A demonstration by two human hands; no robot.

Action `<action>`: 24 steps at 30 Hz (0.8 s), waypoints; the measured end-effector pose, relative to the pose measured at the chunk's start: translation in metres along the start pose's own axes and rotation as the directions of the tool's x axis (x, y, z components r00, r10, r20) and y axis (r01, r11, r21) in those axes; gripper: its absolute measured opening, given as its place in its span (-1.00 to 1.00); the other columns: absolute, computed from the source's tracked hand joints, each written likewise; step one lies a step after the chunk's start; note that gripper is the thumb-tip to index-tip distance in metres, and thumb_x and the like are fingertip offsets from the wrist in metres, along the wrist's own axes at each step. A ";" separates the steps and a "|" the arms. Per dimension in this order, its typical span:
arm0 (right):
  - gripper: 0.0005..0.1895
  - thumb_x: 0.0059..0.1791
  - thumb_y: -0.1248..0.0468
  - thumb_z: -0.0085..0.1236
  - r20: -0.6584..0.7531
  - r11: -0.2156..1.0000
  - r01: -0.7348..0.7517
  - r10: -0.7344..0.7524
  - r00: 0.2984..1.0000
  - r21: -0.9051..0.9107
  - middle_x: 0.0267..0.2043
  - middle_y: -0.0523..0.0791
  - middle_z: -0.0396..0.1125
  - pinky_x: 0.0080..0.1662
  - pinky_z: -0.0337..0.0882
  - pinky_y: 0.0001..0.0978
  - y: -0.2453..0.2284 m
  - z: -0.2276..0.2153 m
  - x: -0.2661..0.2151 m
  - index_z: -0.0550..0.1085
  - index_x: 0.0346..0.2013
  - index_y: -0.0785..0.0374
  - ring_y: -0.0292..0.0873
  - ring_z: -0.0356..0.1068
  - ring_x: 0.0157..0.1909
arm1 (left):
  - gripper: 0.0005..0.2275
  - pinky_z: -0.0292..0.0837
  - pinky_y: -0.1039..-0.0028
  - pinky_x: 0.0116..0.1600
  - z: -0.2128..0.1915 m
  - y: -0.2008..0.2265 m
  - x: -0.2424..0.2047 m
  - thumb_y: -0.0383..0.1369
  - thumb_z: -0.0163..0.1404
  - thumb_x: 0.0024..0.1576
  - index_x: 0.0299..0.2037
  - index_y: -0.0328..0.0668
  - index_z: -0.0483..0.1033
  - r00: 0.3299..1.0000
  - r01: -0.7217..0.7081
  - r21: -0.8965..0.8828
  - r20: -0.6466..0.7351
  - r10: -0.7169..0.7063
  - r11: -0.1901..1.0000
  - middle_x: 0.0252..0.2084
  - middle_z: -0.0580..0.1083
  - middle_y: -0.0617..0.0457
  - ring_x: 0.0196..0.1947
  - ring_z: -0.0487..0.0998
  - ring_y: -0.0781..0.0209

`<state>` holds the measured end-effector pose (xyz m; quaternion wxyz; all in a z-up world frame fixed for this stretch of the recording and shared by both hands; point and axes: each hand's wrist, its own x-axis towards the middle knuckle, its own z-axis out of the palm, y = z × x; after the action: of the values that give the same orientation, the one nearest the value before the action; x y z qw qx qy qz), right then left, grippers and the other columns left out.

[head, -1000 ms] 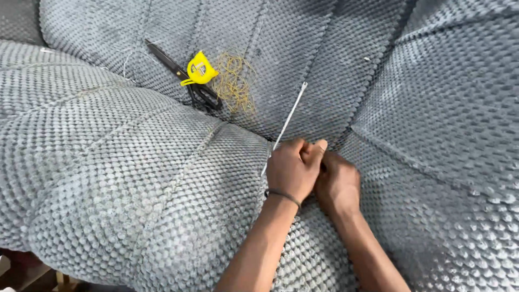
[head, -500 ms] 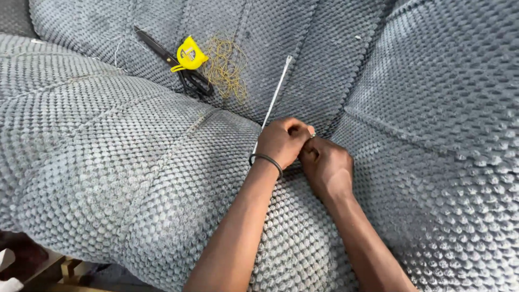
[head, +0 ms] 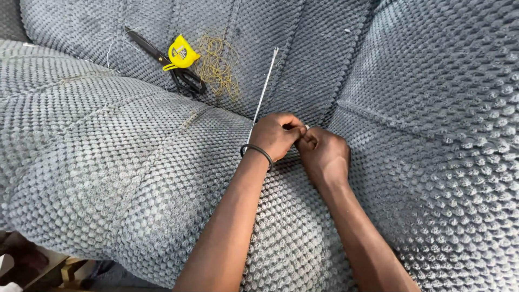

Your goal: Sewing and tufting a grey textured sofa cushion using a long needle and yellow thread

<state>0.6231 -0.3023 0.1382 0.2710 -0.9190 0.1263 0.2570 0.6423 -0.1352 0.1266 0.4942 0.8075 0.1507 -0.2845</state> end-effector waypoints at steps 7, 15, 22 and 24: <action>-0.75 0.08 -0.07 0.22 0.019 0.999 -0.040 0.040 0.999 0.001 -0.38 -0.18 0.59 -0.02 0.56 0.23 0.000 -0.003 0.001 0.68 -0.36 -0.10 0.11 0.63 -0.09 | -0.73 0.70 -0.15 0.26 -0.003 0.003 -0.003 -0.11 0.08 0.38 0.05 0.06 0.82 0.998 0.027 0.038 0.060 -0.029 0.999 -0.07 0.77 -0.04 0.10 0.78 -0.27; -0.85 0.01 -0.01 0.53 -0.129 0.974 0.045 -0.017 0.992 0.221 -0.43 -0.14 0.55 -0.18 0.49 0.03 0.001 -0.003 0.003 0.75 -0.30 -0.08 -0.06 0.57 -0.28 | -0.73 0.82 0.25 -0.01 0.004 -0.023 0.009 -0.34 -0.02 0.42 0.15 0.08 0.77 0.991 0.123 -0.207 0.082 -0.108 0.971 -0.04 0.77 -0.05 -0.15 0.86 0.03; -0.90 0.08 0.18 0.49 -0.113 0.799 0.027 0.052 0.992 0.601 -0.47 -0.16 0.51 -0.31 0.44 -0.40 -0.003 -0.003 0.000 0.75 -0.25 0.12 -0.34 0.39 -0.43 | -0.82 0.76 0.25 0.06 0.032 -0.048 0.025 -0.35 0.14 0.24 -0.03 -0.01 0.79 0.983 0.018 -0.032 0.186 -0.011 0.999 -0.21 0.79 0.02 -0.21 0.86 0.06; -0.89 0.11 0.19 0.45 -0.051 0.733 -0.036 0.096 0.994 0.679 -0.39 -0.13 0.53 -0.32 0.43 -0.46 0.005 0.002 0.002 0.73 -0.18 0.15 -0.31 0.45 -0.36 | -0.84 0.76 0.27 0.09 0.017 -0.024 0.005 -0.29 0.15 0.23 -0.07 0.09 0.79 0.982 0.055 0.071 0.174 -0.066 0.996 -0.22 0.79 0.08 -0.14 0.86 0.05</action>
<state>0.6222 -0.3054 0.1331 0.5718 -0.7623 0.2548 0.1647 0.6283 -0.1396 0.1008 0.4697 0.7901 0.1213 -0.3747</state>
